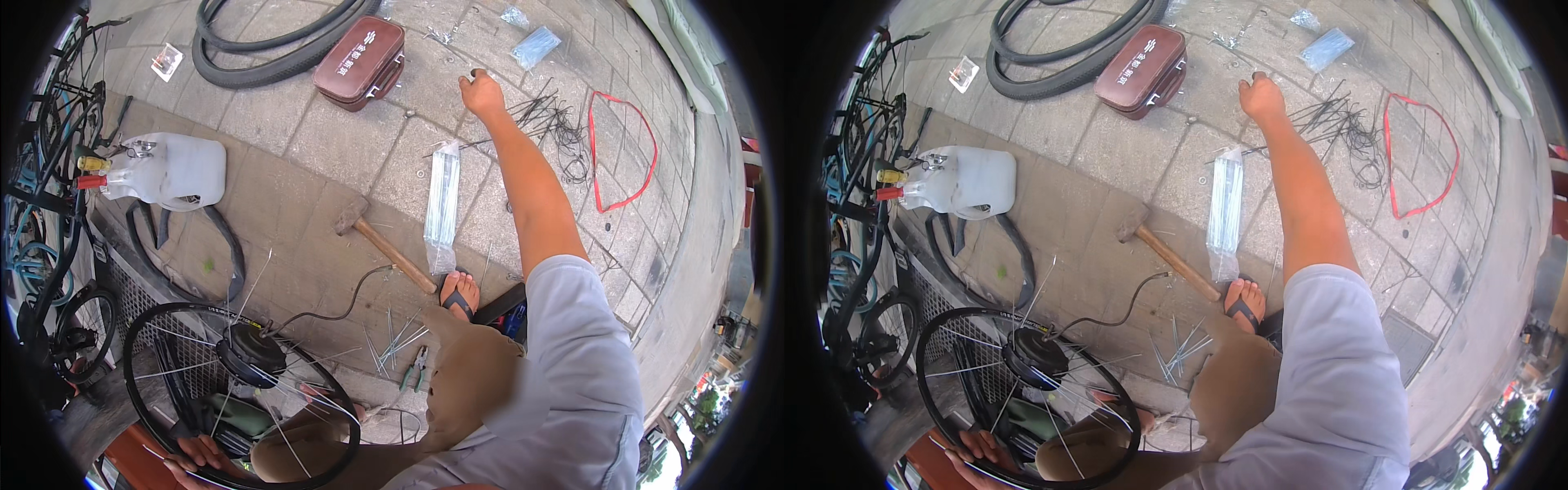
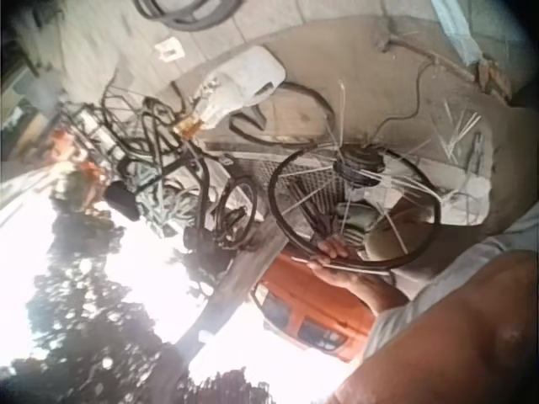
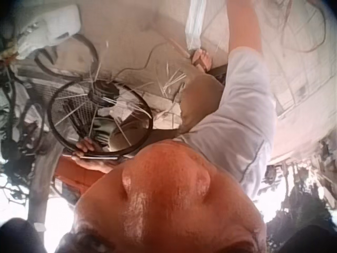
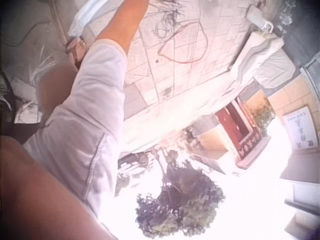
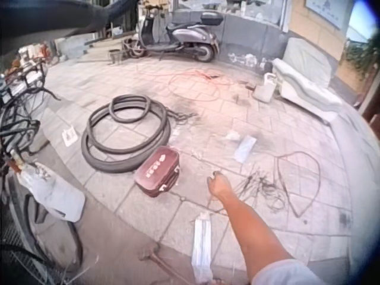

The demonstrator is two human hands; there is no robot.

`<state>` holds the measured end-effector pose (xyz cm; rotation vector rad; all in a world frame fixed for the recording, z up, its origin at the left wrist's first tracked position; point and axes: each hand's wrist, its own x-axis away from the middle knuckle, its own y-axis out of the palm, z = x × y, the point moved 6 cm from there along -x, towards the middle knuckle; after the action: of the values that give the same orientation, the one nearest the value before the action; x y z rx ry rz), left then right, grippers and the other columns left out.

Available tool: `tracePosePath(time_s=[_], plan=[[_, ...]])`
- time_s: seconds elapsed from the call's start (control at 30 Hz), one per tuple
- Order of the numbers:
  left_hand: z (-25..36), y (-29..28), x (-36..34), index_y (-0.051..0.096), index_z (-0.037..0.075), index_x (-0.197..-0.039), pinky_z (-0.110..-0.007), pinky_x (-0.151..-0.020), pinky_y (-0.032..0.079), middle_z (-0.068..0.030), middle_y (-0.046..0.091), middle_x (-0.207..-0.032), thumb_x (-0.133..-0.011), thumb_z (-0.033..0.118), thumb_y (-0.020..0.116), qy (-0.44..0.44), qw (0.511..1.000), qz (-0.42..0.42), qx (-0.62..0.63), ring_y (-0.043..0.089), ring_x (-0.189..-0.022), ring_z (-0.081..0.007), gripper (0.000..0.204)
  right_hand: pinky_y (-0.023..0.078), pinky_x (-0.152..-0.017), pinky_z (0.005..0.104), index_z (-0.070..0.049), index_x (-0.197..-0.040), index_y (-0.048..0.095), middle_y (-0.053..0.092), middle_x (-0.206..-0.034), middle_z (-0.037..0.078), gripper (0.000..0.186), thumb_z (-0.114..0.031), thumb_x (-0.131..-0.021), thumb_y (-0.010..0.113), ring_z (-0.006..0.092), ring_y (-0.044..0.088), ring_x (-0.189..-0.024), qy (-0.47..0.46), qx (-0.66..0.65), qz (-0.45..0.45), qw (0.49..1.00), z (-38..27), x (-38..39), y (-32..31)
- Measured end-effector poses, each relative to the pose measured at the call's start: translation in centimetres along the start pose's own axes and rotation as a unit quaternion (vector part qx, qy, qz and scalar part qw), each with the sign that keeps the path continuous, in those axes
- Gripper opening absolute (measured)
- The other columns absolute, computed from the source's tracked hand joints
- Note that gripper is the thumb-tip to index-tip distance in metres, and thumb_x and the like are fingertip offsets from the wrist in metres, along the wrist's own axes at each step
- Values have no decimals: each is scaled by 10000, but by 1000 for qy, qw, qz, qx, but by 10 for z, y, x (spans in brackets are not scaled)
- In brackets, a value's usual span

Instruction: The person is repairing a bicycle wheel by inserting and adjusting spokes. They use a hammer to tap the spokes into place and a spoke wrench to tighten them. The person works methodically, ensuring each spoke is properly aligned and secured.

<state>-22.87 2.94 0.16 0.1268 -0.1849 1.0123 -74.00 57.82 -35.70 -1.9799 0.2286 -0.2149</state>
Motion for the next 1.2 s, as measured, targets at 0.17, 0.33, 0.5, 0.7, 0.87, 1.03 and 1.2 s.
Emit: tracePosePath(time_s=[0.17, 0.33, 0.5, 0.7, 0.87, 1.03, 1.2], plan=[[-3, 31, -2, 455, 186, -685, -335, -646, 483, -13, 431, -696, -993, 422, 597, -1, 999, 36, -26, 364, -541, -152, 414, 520, -997, 513, -20, -1227, 667, 675, -1232, 278, 410, -311, -949, 589, 459, 649, -1155, -30, 17, -39, 999, 5, -91, 30], [-7, 77, 3, 446, 183, -688, -307, -625, 468, -5, 428, -683, -982, 403, 618, -6, 993, 69, -91, 369, -537, -148, 406, 487, -1057, 502, -91, -1282, 680, 596, -1373, 220, 403, -248, -937, 543, 415, 582, -1271, -4, 65, -77, 995, 20, -141, 71], [-5, 53, -1, 450, 180, -714, -299, -608, 464, -6, 441, -680, -972, 402, 636, 19, 993, 84, -83, 363, -533, -150, 388, 444, -1101, 498, -116, -1315, 666, 580, -1365, 186, 419, -283, -953, 538, 376, 538, -1308, -50, 32, -92, 994, -2, -120, 75], [-7, 41, 4, 487, 172, -787, -329, -605, 512, -42, 558, -727, -955, 415, 664, 46, 991, 94, -88, 462, -554, -187, 345, 409, -1127, 484, -177, -1411, 594, 521, -1454, 160, 526, -460, -968, 589, 338, 506, -1347, -30, 38, 66, 997, -7, -151, 79], [-9, 34, -7, 562, 174, -996, -373, -582, 551, -46, 640, -792, -943, 413, 652, 48, 972, 195, -118, 600, -627, -225, 261, 390, -1130, 456, -155, -1421, 581, 518, -1487, 121, 478, -410, -1017, 563, 318, 510, -1326, -211, 111, 101, 966, -17, -167, 89], [-6, 39, 12, 558, 193, -1063, -291, -528, 467, -5, 563, -727, -942, 436, 615, 54, 979, 124, -155, 490, -548, -153, 276, 438, -1080, 466, -138, -1332, 607, 601, -1330, 100, 353, -334, -1055, 511, 307, 542, -1265, -189, 120, 26, 974, -17, -163, 89], [-6, 47, 29, 527, 185, -914, -301, -555, 461, -4, 522, -697, -971, 436, 580, 66, 969, 179, -155, 421, -515, -155, 263, 520, -984, 468, -81, -1209, 600, 621, -1221, 110, 303, -326, -1046, 527, 314, 589, -1190, -193, 140, 16, 971, -1, -161, 83]])
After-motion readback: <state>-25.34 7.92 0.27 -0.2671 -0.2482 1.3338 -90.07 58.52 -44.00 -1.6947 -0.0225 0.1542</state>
